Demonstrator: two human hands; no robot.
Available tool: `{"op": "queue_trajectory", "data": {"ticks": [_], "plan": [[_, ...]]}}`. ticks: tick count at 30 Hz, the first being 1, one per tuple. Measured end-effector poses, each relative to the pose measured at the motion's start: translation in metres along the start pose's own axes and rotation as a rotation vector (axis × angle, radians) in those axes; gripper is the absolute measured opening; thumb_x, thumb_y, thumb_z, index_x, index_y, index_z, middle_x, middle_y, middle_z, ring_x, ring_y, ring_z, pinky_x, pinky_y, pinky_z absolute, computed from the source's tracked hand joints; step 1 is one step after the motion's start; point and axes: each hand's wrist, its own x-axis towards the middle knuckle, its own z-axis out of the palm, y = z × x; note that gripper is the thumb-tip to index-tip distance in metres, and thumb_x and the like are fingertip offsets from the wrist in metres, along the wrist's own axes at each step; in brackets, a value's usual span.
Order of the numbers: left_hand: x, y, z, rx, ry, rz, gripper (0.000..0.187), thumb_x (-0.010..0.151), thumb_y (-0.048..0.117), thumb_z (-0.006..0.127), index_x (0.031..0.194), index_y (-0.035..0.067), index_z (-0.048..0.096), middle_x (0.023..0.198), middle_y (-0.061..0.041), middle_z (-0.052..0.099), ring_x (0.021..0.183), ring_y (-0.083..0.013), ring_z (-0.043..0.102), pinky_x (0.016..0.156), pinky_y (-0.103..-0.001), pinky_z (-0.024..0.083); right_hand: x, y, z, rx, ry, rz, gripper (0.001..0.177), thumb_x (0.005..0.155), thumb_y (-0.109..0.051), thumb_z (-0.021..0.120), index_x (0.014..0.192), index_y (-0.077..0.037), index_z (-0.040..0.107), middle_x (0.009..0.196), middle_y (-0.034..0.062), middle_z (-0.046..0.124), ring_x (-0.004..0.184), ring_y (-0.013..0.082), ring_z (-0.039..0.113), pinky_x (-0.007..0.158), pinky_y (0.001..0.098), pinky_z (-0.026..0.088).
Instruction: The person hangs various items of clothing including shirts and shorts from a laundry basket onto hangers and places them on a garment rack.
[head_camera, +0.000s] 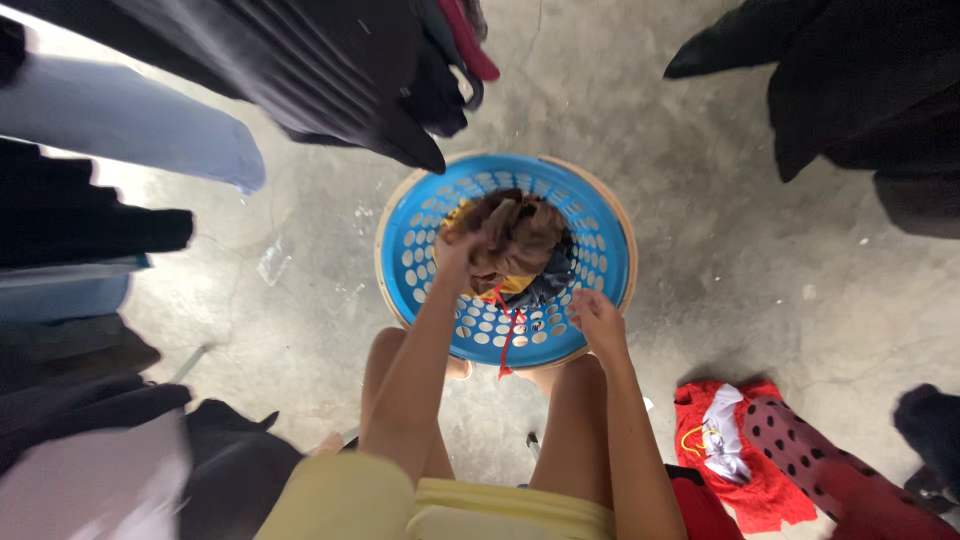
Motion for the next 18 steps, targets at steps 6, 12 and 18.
{"op": "queue_trajectory", "data": {"ticks": [6, 12, 18], "plan": [[-0.221, 0.167, 0.042, 0.306, -0.666, -0.204, 0.041, 0.091, 0.016, 0.068, 0.131, 0.009, 0.059, 0.123, -0.011, 0.070, 0.111, -0.0259, 0.068, 0.095, -0.044, 0.056, 0.017, -0.102, 0.040, -0.460, 0.292, -0.377, 0.052, 0.088, -0.019, 0.075, 0.135, -0.004, 0.058, 0.118, 0.0178, 0.068, 0.107, 0.0301, 0.066, 0.091, 0.0378, 0.053], [-0.332, 0.328, 0.049, -0.191, -0.882, -0.363, 0.042, 0.104, 0.026, 0.051, 0.140, 0.005, 0.055, 0.130, -0.012, 0.067, 0.119, -0.0265, 0.065, 0.104, -0.043, 0.052, -0.008, -0.155, 0.014, -0.371, -0.104, -0.242, 0.068, 0.078, -0.016, 0.077, 0.141, -0.009, 0.052, 0.139, 0.0184, 0.061, 0.128, 0.0365, 0.058, 0.101, 0.0484, 0.051], [-0.324, 0.326, 0.045, -0.448, -1.014, -0.345, 0.048, 0.106, 0.032, 0.052, 0.141, 0.000, 0.054, 0.134, -0.016, 0.064, 0.120, -0.0285, 0.064, 0.106, -0.044, 0.051, -0.156, -0.237, -0.009, 0.246, -0.205, -0.150, 0.055, 0.086, -0.021, 0.065, 0.139, -0.014, 0.057, 0.142, 0.0131, 0.062, 0.130, 0.0330, 0.058, 0.100, 0.0495, 0.054]]}}
